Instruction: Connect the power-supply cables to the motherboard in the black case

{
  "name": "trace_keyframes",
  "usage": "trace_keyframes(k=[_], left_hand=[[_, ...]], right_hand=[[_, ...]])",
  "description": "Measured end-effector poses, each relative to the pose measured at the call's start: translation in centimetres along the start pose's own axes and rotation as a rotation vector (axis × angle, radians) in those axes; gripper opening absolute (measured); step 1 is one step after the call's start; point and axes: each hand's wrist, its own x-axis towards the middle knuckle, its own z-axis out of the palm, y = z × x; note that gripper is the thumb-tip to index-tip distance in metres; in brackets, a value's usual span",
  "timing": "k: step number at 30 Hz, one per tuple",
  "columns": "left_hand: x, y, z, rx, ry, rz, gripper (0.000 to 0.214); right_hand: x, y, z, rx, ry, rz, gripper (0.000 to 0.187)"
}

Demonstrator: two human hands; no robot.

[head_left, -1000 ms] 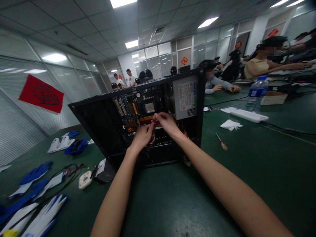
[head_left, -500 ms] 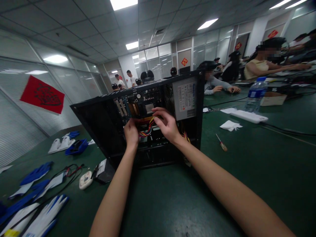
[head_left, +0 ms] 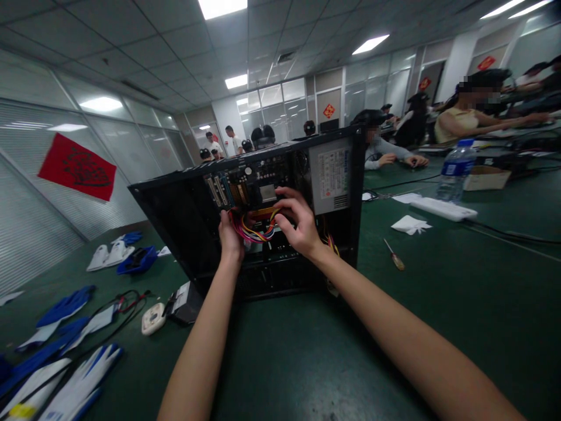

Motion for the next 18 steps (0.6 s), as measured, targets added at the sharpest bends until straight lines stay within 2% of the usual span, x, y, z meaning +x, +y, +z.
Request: trace_keyframes(k=[6, 9, 13, 15, 18], left_hand=[[-1.0, 1.4, 0.4, -0.011, -0.096, -0.154, 0.057], [-1.4, 2.0, 0.6, -0.034, -0.139, -0.185, 0.057], [-1.7, 2.2, 0.9, 0.043, -0.22, -0.16, 0.058], [-1.8, 2.1, 1.2, 0.087, -0.218, -0.112, 0.058], [-2.0, 1.9, 1.5, 0.121, -0.179, -0.052, 0.059]], right_hand=[[0.2, -0.3, 0.1, -0.03, 0.009, 0.037, 0.022], [0.2, -0.1, 0.2, -0.015, -0.04, 0.057, 0.02], [0.3, 0.6, 0.7, -0.067, -0.141, 0.088, 0.015], [0.4, 0.9, 0.9, -0.107, -0.188, 0.084, 0.014], [0.5, 0.9, 1.1, -0.231, -0.278, 0.15, 0.019]])
